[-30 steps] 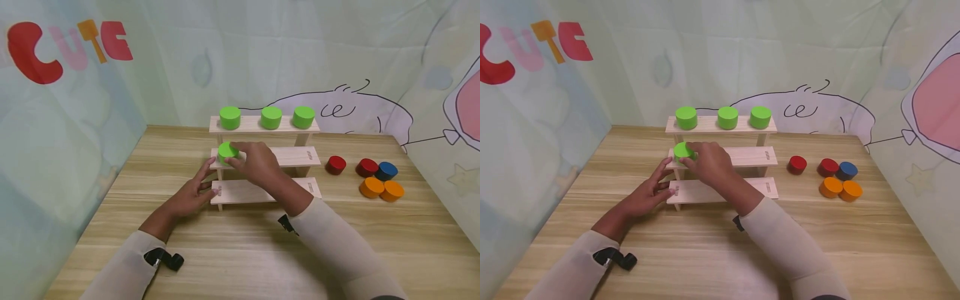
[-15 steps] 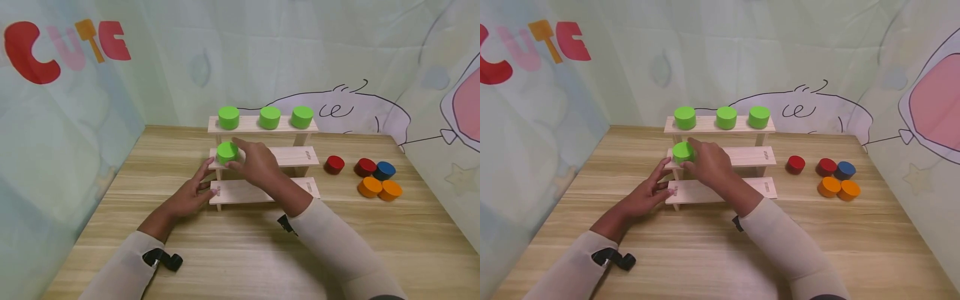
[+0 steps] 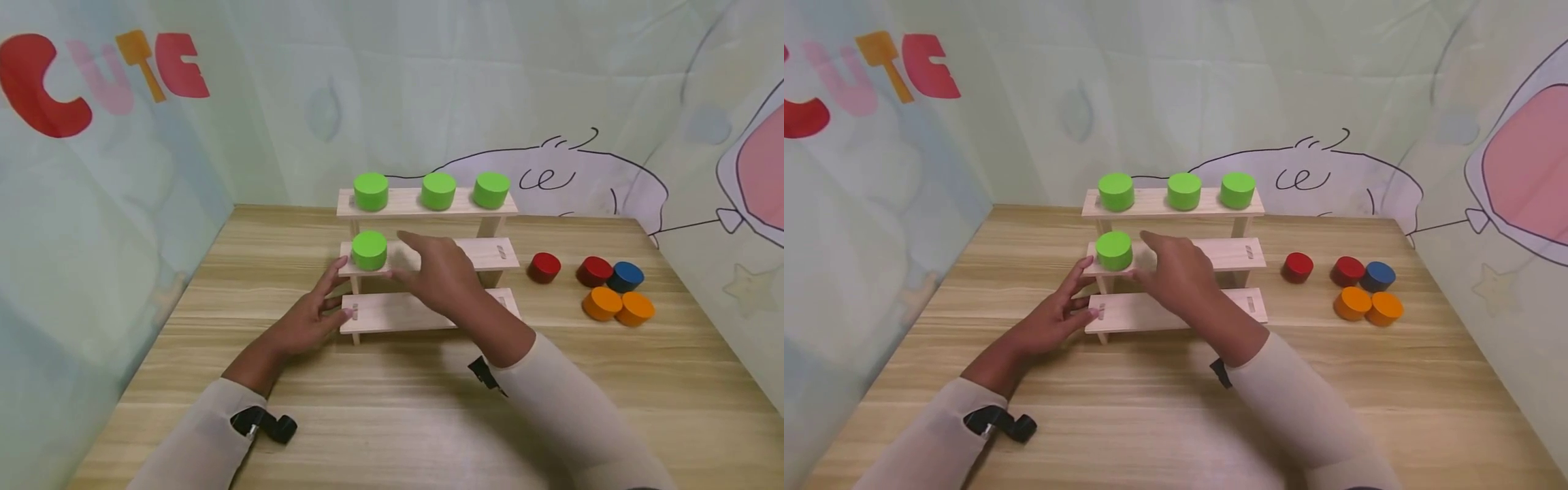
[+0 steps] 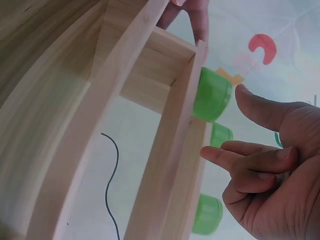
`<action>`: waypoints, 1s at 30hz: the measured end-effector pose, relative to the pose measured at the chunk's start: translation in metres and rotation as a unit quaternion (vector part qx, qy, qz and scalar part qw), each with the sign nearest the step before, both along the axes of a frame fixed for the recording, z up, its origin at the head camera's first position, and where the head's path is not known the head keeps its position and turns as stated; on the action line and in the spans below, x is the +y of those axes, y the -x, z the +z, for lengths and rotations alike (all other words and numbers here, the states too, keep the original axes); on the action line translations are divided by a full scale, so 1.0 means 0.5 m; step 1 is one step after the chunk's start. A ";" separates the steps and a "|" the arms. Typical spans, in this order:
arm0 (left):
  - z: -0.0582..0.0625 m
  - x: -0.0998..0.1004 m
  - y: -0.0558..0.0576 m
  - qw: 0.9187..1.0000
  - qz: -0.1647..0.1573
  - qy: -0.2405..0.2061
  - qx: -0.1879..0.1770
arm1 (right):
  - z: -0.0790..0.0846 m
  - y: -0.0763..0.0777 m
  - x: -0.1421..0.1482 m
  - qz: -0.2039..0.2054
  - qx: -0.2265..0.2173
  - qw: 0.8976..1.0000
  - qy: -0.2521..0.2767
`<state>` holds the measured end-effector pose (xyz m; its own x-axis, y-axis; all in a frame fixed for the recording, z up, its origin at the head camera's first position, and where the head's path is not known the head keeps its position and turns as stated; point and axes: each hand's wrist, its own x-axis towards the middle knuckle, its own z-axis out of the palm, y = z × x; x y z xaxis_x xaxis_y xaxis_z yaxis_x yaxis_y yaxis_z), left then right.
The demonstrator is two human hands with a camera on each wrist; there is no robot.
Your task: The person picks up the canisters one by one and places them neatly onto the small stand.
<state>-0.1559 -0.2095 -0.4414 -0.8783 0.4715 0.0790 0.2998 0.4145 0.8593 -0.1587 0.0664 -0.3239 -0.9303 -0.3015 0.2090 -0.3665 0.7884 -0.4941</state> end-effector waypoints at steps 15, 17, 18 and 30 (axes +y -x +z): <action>-0.001 0.001 -0.001 1.000 0.012 0.009 -0.007 | 0.018 -0.043 0.110 -0.021 -0.002 1.000 0.008; -0.001 0.000 -0.001 1.000 0.011 0.005 -0.010 | 0.025 -0.045 0.125 -0.023 -0.016 0.999 0.018; -0.001 0.000 -0.001 1.000 0.010 0.002 -0.010 | 0.029 -0.046 0.132 -0.024 -0.025 0.999 0.026; -0.004 -0.002 0.001 1.000 0.000 -0.004 -0.002 | 0.050 -0.042 0.238 -0.012 -0.048 0.996 0.069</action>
<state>-0.1563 -0.2106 -0.4435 -0.8788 0.4704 0.0798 0.2963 0.4070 0.8640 -0.1376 0.1856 -0.2987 -0.9546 -0.2532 0.1572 -0.2943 0.7183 -0.6304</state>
